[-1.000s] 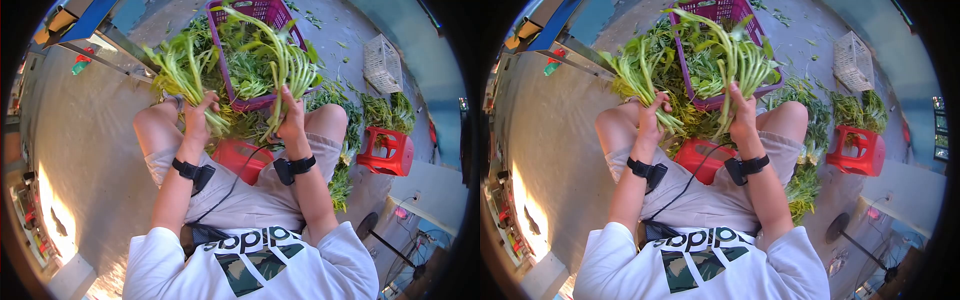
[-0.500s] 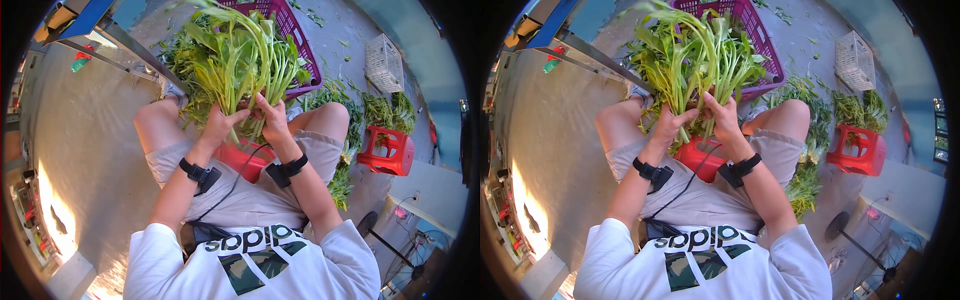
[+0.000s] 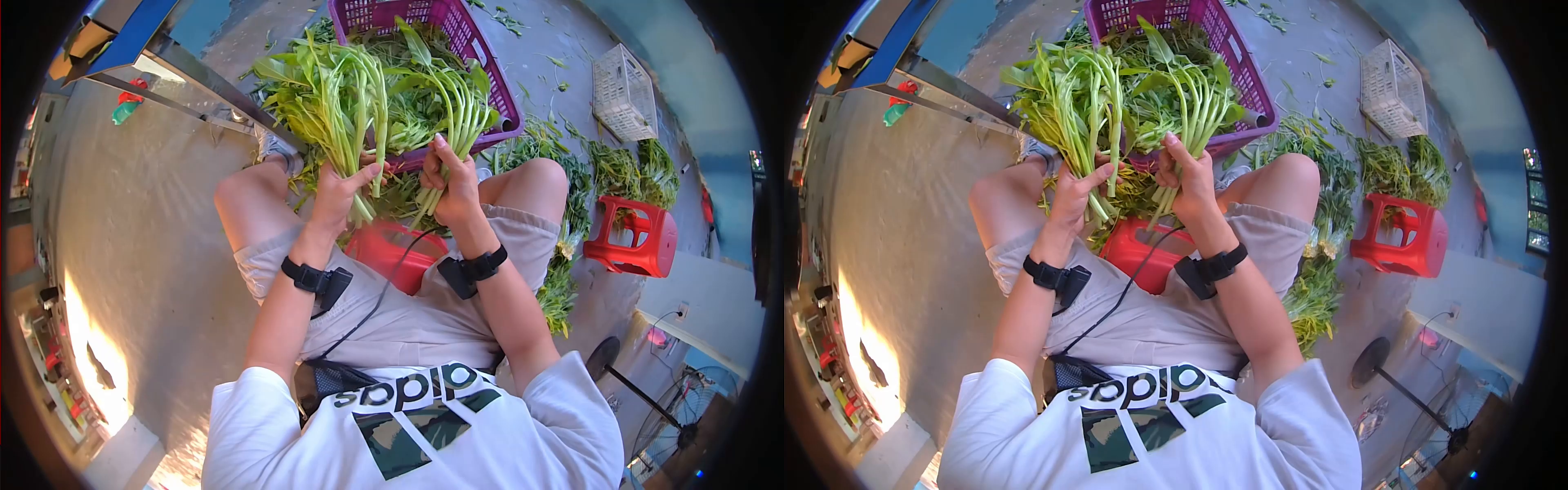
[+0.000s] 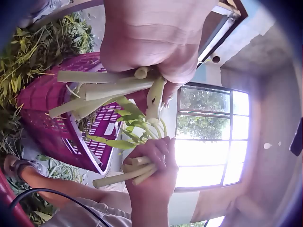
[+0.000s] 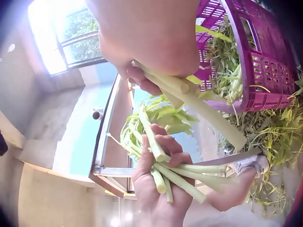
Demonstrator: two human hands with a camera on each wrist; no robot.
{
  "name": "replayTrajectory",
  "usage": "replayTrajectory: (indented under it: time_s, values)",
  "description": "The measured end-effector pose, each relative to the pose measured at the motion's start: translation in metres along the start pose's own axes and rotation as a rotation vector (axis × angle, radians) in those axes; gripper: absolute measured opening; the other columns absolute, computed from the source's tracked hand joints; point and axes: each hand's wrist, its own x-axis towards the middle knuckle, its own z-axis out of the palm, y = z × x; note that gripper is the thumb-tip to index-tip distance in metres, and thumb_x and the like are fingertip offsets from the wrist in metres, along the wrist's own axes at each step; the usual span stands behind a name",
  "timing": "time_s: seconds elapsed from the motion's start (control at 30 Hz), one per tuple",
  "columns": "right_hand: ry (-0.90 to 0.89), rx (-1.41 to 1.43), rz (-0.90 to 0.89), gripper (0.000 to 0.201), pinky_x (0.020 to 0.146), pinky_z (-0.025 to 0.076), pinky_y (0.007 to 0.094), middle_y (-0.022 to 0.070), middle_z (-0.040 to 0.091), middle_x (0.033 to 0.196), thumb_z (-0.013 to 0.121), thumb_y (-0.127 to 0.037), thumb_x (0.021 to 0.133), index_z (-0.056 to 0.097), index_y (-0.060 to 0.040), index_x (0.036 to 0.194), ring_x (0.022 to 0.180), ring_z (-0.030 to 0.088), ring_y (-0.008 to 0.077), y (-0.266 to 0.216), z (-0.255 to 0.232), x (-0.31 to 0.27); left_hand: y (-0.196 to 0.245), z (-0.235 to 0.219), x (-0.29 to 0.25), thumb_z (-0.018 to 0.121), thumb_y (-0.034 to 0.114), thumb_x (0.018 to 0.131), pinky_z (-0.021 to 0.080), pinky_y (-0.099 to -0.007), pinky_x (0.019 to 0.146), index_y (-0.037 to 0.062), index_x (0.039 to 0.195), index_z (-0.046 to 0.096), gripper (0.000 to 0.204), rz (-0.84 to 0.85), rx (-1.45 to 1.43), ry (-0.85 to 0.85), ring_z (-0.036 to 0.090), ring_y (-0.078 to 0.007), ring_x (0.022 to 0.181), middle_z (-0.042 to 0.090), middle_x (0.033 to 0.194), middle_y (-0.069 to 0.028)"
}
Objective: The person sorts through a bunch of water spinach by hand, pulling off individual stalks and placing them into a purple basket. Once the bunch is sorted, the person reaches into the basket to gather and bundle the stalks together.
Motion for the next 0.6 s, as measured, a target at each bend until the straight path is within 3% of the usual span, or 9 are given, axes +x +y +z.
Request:
replayTrajectory:
  time_s: [0.1,0.23,0.33,0.4,0.6]
  values:
    - [-0.027,0.007,0.003,0.020,0.049,0.037,0.0289,0.0014,0.054,0.068,0.072,-0.022,0.098,0.061,-0.0060,0.094,0.046,0.040,0.0095,-0.001,0.002,0.000,-0.001,0.001,0.000,0.075,0.001,0.090,0.059,-0.0307,0.076,-0.0003,0.116,0.065,0.028,0.018,0.040,0.006,0.072,-0.0180,0.087,0.075,0.100,-0.0110]
    - [0.008,-0.217,-0.031,0.020,0.045,0.036,0.0276,0.0014,0.057,0.068,0.075,-0.020,0.095,0.065,-0.0030,0.096,0.046,0.045,0.0083,0.002,0.005,-0.001,-0.004,0.003,-0.001,0.078,0.002,0.088,0.056,-0.0296,0.074,0.0015,0.116,0.066,0.030,0.084,0.108,0.009,0.071,-0.0170,0.085,0.074,0.101,-0.0093]
    - [0.018,-0.366,-0.107,0.020,0.043,0.035,0.0256,0.0008,0.060,0.068,0.077,-0.019,0.094,0.069,-0.0008,0.098,0.048,0.048,0.0068,-0.003,0.013,-0.002,0.003,0.003,-0.004,0.080,0.001,0.085,0.056,-0.0299,0.075,0.0007,0.117,0.066,0.035,0.100,0.237,-0.081,0.070,-0.0159,0.086,0.073,0.100,-0.0081]
    - [0.020,-0.465,-0.171,0.021,0.042,0.034,0.0241,0.0002,0.062,0.068,0.077,-0.019,0.094,0.071,0.0003,0.100,0.049,0.050,0.0057,-0.009,0.019,-0.001,0.006,0.006,-0.007,0.082,0.002,0.083,0.056,-0.0298,0.075,0.0006,0.117,0.066,0.037,0.079,0.210,-0.091,0.069,-0.0153,0.085,0.073,0.100,-0.0076]
    - [-0.033,-0.609,-0.144,0.018,0.045,0.035,0.0229,-0.0020,0.064,0.071,0.077,-0.015,0.092,0.073,0.0011,0.101,0.051,0.048,0.0040,-0.028,0.018,0.000,0.005,-0.002,-0.007,0.084,0.004,0.081,0.056,-0.0304,0.079,0.0008,0.118,0.066,0.042,0.030,0.308,-0.116,0.070,-0.0157,0.087,0.073,0.101,-0.0065]
